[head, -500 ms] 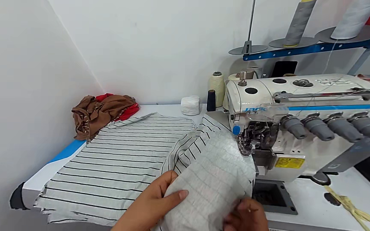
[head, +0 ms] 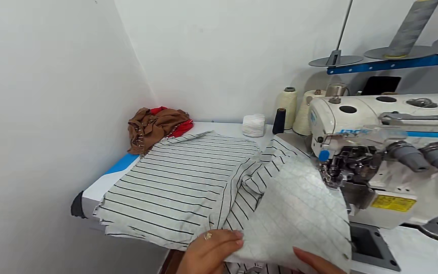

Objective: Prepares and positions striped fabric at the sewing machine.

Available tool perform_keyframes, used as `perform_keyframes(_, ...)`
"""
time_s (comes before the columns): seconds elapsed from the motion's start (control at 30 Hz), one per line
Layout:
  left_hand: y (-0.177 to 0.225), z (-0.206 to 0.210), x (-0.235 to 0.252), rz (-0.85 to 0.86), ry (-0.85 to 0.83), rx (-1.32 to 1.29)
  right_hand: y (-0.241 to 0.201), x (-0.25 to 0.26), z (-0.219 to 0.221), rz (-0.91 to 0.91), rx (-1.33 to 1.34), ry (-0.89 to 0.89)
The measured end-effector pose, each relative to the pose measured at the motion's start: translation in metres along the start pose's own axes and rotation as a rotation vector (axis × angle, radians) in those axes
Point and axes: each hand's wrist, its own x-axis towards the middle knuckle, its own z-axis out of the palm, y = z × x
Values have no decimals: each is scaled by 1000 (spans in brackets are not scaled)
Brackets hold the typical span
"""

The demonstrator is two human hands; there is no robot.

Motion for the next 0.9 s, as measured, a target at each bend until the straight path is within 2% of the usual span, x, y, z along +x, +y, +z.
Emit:
perform_keyframes(0.1, -21, -34, 24, -69, -25, -450, 1, -1, -5, 21, -66, 0)
perform_keyframes(0.2, -26, -42, 65, -31, -149, -765, 1, -2, 6, 177, 112, -11)
perform_keyframes(0.23, -21, -36, 79, 4, -205, -763, -2, -1, 11, 265, 194, -8)
perform_keyframes(0.3, -4, -18, 100, 152, -309, -535, -13, 4, 13, 408, 300, 35)
perform_keyframes(0.37, 11, 4, 112, 346, -347, -350, -22, 9, 10, 451, 368, 73)
perform_keyframes(0.47, 11, 36, 117, 526, -347, -214, -29, 10, 2, 388, 351, 89)
perform_keyframes(0.57, 1, 62, 116, 566, -257, -115, -25, 4, -5, 238, 129, 129)
perform_keyframes(0.67, -2, 72, 125, 436, -151, -191, 8, -7, -8, 120, -133, 368)
perform_keyframes(0.73, 3, 75, 140, 265, -69, -148, 25, -12, -9, 206, -163, 415)
perform_keyframes(0.77, 6, 77, 150, 158, -86, -73, 24, -12, -9, 276, -122, 392)
perform_keyframes(0.8, 8, 78, 160, 31, -165, 6, 18, -11, -10, 341, -68, 351)
perform_keyframes(0.87, 4, 80, 187, -211, -428, 88, 6, -8, -12, 489, 58, 231)
perform_keyframes(0.9, -3, 81, 200, -267, -535, 103, 2, -8, -13, 550, 142, 189)
